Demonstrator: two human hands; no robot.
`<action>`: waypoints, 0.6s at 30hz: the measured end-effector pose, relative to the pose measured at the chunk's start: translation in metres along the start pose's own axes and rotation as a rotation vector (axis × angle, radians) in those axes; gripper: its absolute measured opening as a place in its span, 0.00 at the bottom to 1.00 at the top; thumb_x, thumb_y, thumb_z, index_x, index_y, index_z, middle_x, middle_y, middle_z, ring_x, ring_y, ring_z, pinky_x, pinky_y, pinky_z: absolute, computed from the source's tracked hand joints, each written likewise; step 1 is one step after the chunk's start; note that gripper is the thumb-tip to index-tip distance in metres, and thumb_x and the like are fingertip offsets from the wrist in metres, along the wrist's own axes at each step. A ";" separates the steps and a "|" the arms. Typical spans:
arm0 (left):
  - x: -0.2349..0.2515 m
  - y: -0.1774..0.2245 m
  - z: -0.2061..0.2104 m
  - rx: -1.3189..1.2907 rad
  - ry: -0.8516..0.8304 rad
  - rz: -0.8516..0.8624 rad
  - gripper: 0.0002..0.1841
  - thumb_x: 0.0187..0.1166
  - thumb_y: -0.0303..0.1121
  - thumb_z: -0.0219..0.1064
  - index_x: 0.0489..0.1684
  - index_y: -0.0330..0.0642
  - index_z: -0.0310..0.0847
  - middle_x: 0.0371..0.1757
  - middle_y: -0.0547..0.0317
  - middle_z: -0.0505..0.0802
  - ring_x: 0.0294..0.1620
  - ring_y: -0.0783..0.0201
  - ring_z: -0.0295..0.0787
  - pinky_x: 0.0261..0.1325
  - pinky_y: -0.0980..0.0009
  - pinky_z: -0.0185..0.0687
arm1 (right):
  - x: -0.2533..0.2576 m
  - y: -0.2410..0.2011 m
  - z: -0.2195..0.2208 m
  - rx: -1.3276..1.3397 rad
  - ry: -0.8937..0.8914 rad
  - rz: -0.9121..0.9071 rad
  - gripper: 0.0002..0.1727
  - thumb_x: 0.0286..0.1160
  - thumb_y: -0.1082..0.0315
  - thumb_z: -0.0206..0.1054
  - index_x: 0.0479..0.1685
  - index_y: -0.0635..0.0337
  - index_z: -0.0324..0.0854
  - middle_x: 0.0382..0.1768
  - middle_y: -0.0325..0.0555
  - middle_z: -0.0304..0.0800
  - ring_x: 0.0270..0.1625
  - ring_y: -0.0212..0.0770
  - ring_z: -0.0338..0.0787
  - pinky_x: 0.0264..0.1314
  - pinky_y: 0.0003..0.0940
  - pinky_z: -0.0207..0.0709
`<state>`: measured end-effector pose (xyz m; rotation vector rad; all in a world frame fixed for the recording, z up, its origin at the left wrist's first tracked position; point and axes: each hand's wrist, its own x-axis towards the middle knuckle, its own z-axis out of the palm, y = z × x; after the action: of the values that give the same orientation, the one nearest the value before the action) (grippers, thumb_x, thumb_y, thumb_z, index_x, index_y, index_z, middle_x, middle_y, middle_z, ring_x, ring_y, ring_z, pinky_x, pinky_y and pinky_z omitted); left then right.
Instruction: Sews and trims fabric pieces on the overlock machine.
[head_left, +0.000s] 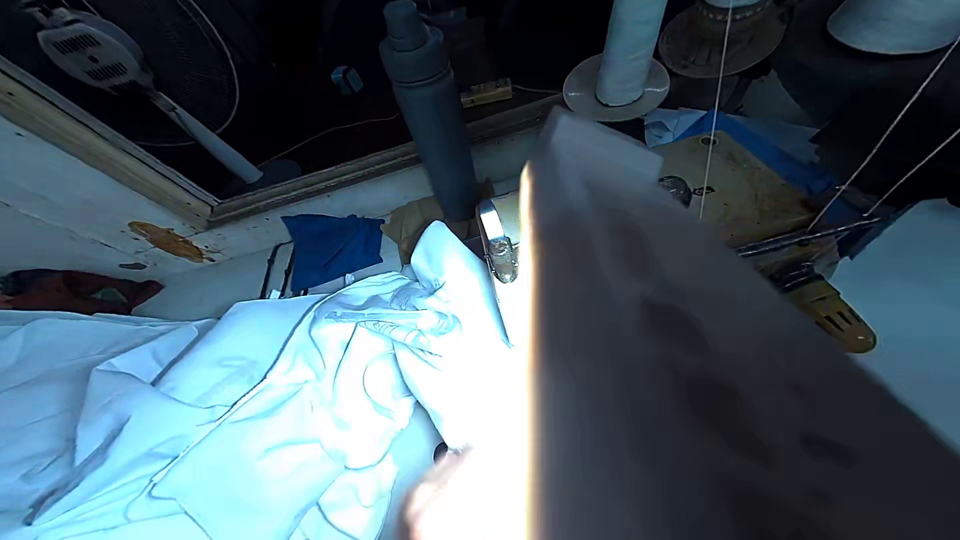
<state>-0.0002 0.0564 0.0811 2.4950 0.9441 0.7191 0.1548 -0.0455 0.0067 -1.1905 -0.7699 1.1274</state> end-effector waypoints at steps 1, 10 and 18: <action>-0.005 0.010 0.007 -0.054 -0.051 -0.053 0.15 0.79 0.38 0.71 0.38 0.30 0.91 0.30 0.45 0.95 0.29 0.62 0.91 0.36 0.70 0.84 | -0.001 0.000 0.000 -0.028 -0.016 -0.050 0.07 0.68 0.77 0.74 0.43 0.70 0.85 0.33 0.31 0.95 0.34 0.17 0.90 0.39 0.16 0.85; -0.010 0.011 0.034 0.006 -0.036 -0.179 0.10 0.76 0.30 0.68 0.26 0.35 0.90 0.23 0.51 0.93 0.24 0.63 0.89 0.27 0.68 0.79 | 0.001 0.005 -0.005 -0.072 -0.177 -0.131 0.04 0.70 0.78 0.71 0.37 0.73 0.83 0.25 0.39 0.89 0.27 0.18 0.83 0.34 0.15 0.77; -0.007 0.017 0.038 0.000 -0.080 -0.165 0.08 0.72 0.31 0.70 0.27 0.37 0.91 0.22 0.56 0.92 0.21 0.66 0.88 0.24 0.69 0.79 | 0.003 0.010 -0.006 -0.034 -0.196 -0.103 0.02 0.70 0.80 0.69 0.37 0.72 0.83 0.25 0.41 0.89 0.27 0.23 0.87 0.33 0.20 0.82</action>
<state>0.0258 0.0333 0.0570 2.3921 1.1048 0.5630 0.1590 -0.0445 -0.0048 -1.0662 -0.9926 1.1597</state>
